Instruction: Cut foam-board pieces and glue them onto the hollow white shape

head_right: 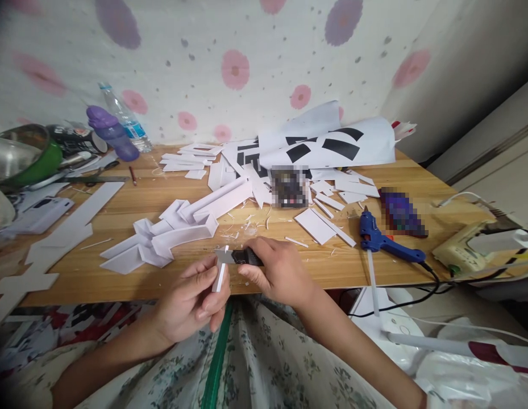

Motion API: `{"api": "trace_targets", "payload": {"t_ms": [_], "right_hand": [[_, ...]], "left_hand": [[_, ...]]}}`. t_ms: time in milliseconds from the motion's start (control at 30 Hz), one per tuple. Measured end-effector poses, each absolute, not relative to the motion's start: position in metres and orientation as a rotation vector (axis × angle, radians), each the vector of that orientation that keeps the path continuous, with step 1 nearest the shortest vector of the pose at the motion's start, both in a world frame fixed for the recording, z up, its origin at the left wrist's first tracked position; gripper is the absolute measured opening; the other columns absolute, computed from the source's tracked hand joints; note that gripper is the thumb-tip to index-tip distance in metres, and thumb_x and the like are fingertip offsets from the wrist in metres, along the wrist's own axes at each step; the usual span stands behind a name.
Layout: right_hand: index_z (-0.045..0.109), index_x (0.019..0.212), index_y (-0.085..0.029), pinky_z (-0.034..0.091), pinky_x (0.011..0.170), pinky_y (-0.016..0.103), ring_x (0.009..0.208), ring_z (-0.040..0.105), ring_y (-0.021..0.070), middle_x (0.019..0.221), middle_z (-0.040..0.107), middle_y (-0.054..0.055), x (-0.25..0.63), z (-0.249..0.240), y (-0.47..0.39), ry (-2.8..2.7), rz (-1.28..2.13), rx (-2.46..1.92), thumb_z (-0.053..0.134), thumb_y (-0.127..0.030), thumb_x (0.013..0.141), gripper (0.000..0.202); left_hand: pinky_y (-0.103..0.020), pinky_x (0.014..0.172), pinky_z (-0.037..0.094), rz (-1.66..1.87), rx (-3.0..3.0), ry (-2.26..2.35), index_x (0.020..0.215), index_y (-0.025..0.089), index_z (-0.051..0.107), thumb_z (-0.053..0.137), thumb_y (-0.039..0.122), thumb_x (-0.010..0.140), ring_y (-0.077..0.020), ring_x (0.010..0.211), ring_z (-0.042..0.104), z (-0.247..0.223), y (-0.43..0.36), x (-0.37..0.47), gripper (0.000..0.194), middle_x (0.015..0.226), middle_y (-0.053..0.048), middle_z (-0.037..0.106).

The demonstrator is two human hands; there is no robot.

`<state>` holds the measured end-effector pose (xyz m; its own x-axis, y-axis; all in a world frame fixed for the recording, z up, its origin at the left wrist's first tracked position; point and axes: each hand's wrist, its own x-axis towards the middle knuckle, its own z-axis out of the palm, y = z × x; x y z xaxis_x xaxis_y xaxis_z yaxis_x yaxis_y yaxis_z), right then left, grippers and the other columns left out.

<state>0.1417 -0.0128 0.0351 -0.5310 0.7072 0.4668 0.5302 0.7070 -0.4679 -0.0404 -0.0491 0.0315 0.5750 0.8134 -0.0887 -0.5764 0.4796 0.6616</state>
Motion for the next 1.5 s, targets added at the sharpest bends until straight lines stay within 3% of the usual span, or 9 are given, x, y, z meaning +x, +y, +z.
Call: {"api": "trace_targets", "payload": {"t_ms": [433, 767, 1033, 1500], "right_hand": [[0.055, 0.093, -0.017, 0.038, 0.055, 0.026, 0.06, 0.057, 0.0161, 0.074, 0.063, 0.005, 0.154, 0.027, -0.002, -2.185, 0.269, -1.131, 0.035, -0.054, 0.092, 0.042], [0.053, 0.091, -0.017, 0.039, 0.058, 0.026, 0.063, 0.057, 0.0162, 0.073, 0.062, 0.005, 0.143, 0.035, -0.017, -2.238, 0.342, -0.952, 0.026, -0.058, 0.093, 0.049], [0.053, 0.093, -0.017, 0.038, 0.054, 0.026, 0.059, 0.055, 0.015, 0.071, 0.06, 0.003, 0.153, 0.03, -0.01, -2.15, 0.322, -1.048, 0.034, -0.054, 0.093, 0.042], [0.053, 0.089, -0.017, 0.039, 0.054, 0.027, 0.06, 0.055, 0.0162, 0.07, 0.06, 0.005, 0.14, 0.038, -0.028, -2.294, 0.409, -0.849, 0.025, -0.055, 0.094, 0.048]], "left_hand": [[-0.019, 0.042, 0.052, 0.861, 0.636, 0.35, 0.076, 0.015, 0.052, 0.052, 0.03, 0.088, -0.0019, 0.034, 0.029, 0.027, -0.052, -0.04, 0.019, 0.047, 0.007, 0.045], [-0.019, 0.041, 0.052, 0.858, 0.642, 0.33, 0.072, 0.014, 0.053, 0.05, 0.03, 0.09, -0.002, 0.034, 0.029, 0.028, -0.049, -0.038, 0.024, 0.045, 0.007, 0.043], [-0.019, 0.04, 0.051, 0.886, 0.618, 0.424, 0.073, 0.015, 0.052, 0.058, 0.031, 0.085, -0.0017, 0.033, 0.029, 0.031, -0.048, -0.037, 0.02, 0.045, 0.007, 0.046], [-0.018, 0.036, 0.048, 0.951, 0.521, 0.525, 0.071, 0.016, 0.051, 0.071, 0.036, 0.073, -0.002, 0.032, 0.028, 0.033, -0.042, -0.036, 0.028, 0.041, 0.009, 0.045]]}}
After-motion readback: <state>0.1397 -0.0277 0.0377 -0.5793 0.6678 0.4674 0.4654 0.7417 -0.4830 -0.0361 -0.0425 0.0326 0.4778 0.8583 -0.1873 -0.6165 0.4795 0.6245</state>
